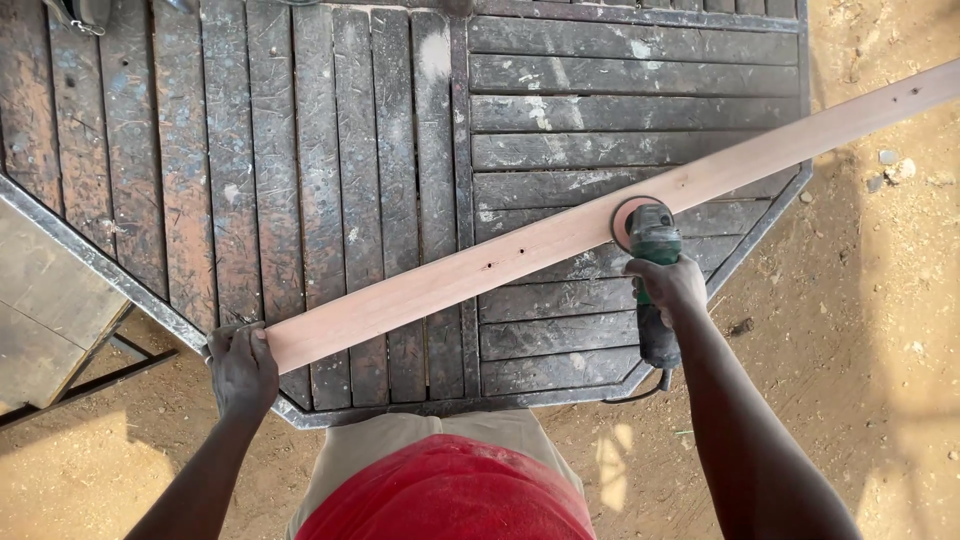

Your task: Preparing an angle grinder with a sanding disc and using it to sand a wooden plank on a metal table.

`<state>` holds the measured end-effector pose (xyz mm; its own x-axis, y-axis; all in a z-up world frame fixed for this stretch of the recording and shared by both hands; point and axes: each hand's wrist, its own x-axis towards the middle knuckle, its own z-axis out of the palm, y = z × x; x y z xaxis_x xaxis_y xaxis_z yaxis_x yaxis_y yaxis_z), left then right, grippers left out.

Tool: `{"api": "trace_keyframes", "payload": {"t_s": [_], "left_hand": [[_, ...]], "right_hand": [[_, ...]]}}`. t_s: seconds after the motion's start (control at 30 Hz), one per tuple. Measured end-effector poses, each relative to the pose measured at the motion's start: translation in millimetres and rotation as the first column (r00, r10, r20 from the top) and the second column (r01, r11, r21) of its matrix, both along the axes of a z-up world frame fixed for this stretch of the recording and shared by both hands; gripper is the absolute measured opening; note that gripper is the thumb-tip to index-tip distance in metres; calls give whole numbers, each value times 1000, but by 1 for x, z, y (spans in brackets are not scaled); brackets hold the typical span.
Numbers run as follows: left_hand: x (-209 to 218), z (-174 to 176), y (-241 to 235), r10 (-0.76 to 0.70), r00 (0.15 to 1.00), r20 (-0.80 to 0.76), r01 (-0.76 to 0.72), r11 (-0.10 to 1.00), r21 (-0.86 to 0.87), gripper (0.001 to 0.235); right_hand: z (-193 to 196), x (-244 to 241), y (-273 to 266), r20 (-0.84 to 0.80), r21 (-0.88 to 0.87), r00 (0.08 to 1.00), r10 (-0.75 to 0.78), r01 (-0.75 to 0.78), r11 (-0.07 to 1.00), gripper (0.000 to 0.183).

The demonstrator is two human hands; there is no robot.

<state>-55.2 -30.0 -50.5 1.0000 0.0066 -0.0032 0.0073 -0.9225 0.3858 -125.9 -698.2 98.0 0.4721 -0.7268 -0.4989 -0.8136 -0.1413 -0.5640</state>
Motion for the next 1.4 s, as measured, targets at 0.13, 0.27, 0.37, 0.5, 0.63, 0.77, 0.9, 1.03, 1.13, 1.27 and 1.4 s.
{"api": "trace_keyframes", "payload": {"t_s": [0.13, 0.27, 0.37, 0.5, 0.63, 0.77, 0.9, 1.03, 1.13, 1.27, 1.4], "left_hand": [[8, 83, -85, -316, 948, 31, 288, 896, 337, 63], [5, 102, -159, -490, 872, -1, 472, 839, 270, 93], [11, 81, -188, -469, 869, -161, 495, 815, 300, 98], [21, 58, -204, -480, 821, -308, 568, 737, 367, 96], [26, 78, -224, -548, 781, -299, 624, 685, 376, 95], [28, 67, -235, -568, 801, -191, 593, 704, 391, 90], [31, 65, -235, -564, 792, -233, 607, 691, 393, 89], [31, 64, -235, -589, 777, -221, 623, 671, 403, 89], [30, 60, -233, -580, 785, -215, 611, 672, 418, 88], [30, 51, -233, -585, 793, -169, 591, 672, 446, 93], [29, 65, -237, -575, 795, -191, 593, 671, 445, 92]], "right_hand": [[35, 22, 91, -230, -14, 956, 180, -189, 982, 52], [63, 34, 174, -404, 174, 774, 488, -459, 871, 69], [62, 40, 182, -393, 208, 753, 528, -486, 849, 71], [56, 37, 132, -359, 72, 868, 342, -340, 938, 56], [5, 19, 55, -255, -19, 956, 144, -154, 988, 58], [13, 30, 81, -254, -12, 950, 182, -191, 981, 61], [62, 47, 174, -396, 142, 805, 442, -422, 895, 72], [68, 33, 184, -382, 188, 790, 479, -441, 877, 71], [40, 14, 136, -367, 159, 853, 370, -334, 929, 71], [18, -5, 38, -269, -34, 956, 119, -133, 991, 51], [29, 1, 23, -309, -87, 939, 151, -186, 979, 56]]}}
